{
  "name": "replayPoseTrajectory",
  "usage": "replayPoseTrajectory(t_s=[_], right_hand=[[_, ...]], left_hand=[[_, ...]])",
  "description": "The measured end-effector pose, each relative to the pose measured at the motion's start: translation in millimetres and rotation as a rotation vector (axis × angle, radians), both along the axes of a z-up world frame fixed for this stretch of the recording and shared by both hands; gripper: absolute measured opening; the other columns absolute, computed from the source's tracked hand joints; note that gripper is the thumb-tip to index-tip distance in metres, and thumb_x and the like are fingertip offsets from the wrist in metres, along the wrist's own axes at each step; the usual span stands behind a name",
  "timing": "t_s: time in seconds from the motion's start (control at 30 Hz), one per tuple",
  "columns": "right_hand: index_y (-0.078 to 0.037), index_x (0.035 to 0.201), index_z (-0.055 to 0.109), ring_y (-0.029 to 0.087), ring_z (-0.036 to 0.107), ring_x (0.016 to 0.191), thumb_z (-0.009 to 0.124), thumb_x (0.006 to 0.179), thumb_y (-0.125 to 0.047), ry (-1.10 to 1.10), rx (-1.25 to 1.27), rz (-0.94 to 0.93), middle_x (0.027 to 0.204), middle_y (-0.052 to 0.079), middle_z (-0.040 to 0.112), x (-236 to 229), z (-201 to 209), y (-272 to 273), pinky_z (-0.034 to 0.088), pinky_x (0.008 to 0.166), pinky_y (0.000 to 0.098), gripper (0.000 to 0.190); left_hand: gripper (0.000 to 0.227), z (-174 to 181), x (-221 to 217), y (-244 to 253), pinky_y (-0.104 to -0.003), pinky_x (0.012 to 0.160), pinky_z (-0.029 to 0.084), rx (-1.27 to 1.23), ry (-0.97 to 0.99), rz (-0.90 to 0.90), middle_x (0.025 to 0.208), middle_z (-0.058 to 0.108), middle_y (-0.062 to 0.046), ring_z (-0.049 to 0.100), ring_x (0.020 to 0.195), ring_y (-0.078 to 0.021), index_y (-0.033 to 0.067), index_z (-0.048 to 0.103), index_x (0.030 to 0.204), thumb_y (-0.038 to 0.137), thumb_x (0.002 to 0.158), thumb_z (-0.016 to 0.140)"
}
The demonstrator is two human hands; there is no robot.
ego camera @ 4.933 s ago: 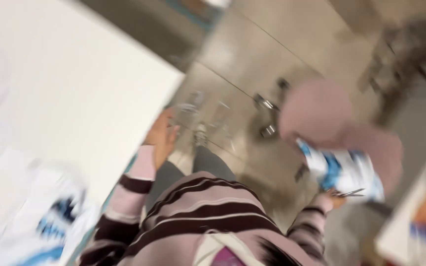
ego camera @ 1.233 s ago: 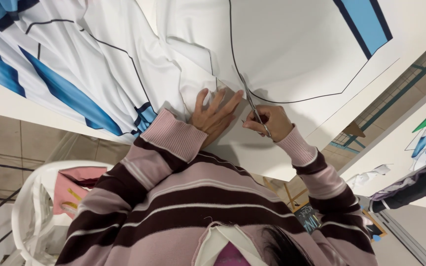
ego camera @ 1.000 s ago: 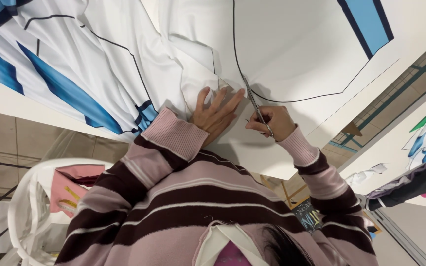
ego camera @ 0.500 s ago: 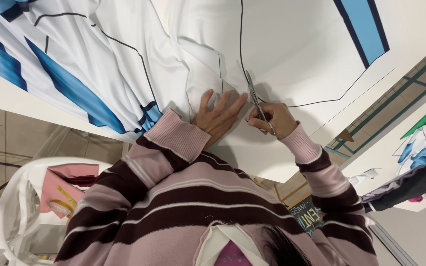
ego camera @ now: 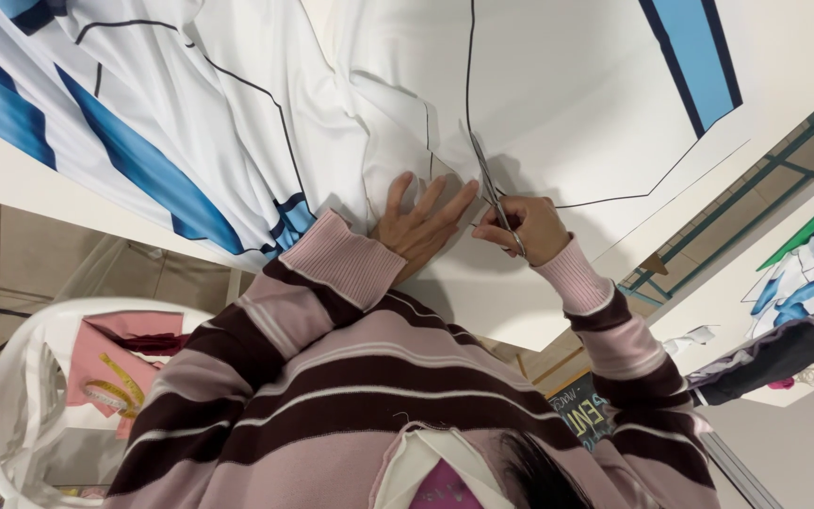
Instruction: The person uses scissors to cut a large piece of white fabric with blue stripes laid out on a table. They follow a black outline drawn on the fabric, carefully cutting along the lines to separate the patterned section from the rest of the material.
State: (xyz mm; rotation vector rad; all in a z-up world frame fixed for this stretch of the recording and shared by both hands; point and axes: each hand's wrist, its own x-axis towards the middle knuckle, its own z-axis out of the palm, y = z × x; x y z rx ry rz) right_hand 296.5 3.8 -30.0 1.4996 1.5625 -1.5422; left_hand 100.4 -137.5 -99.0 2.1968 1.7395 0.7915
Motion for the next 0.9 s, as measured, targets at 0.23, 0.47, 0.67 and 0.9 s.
replayPoseTrajectory(t_s=[0.23, 0.47, 0.67, 0.9], right_hand=[[-0.006, 0.08, 0.072, 0.007, 0.053, 0.043, 0.085, 0.081, -0.036, -0.02, -0.019, -0.034, 0.054, 0.0, 0.06, 2, 1, -5, 0.041, 0.04, 0.0253, 0.033], [-0.005, 0.08, 0.073, 0.008, 0.052, 0.042, 0.084, 0.081, -0.035, -0.036, -0.048, -0.077, 0.055, 0.0, 0.061, 4, -5, -9, 0.041, 0.04, 0.0256, 0.032], [-0.005, 0.08, 0.068, 0.008, 0.058, 0.046, 0.079, 0.086, -0.044, 0.085, 0.036, -0.017, 0.056, 0.0, 0.061, -7, -8, -6, 0.045, 0.043, 0.0254, 0.041], [-0.005, 0.079, 0.066, 0.008, 0.057, 0.046, 0.077, 0.086, -0.051, 0.109, 0.073, -0.008, 0.053, -0.001, 0.058, -20, -6, -1, 0.044, 0.044, 0.0256, 0.048]], left_hand=[[0.032, 4, -4, 0, -0.058, 0.118, 0.029, 0.007, 0.018, -0.017, 0.164, 0.035, -0.007, 0.038, 0.143, -0.0276, 0.0129, 0.07, 0.134, 0.032, 0.109, 0.067], [0.031, -5, 3, -4, -0.057, 0.119, 0.031, 0.004, -0.011, 0.0, 0.164, 0.037, -0.005, 0.039, 0.143, -0.0267, 0.0136, 0.069, 0.133, 0.031, 0.108, 0.067], [0.033, -4, 2, -4, -0.056, 0.118, 0.033, 0.054, 0.021, 0.052, 0.163, 0.039, -0.003, 0.042, 0.142, -0.0251, 0.0159, 0.066, 0.14, 0.027, 0.109, 0.067], [0.044, -10, 5, -6, -0.055, 0.118, 0.035, 0.055, -0.032, 0.048, 0.161, 0.041, -0.003, 0.042, 0.142, -0.0248, 0.0124, 0.059, 0.148, 0.019, 0.105, 0.067]])
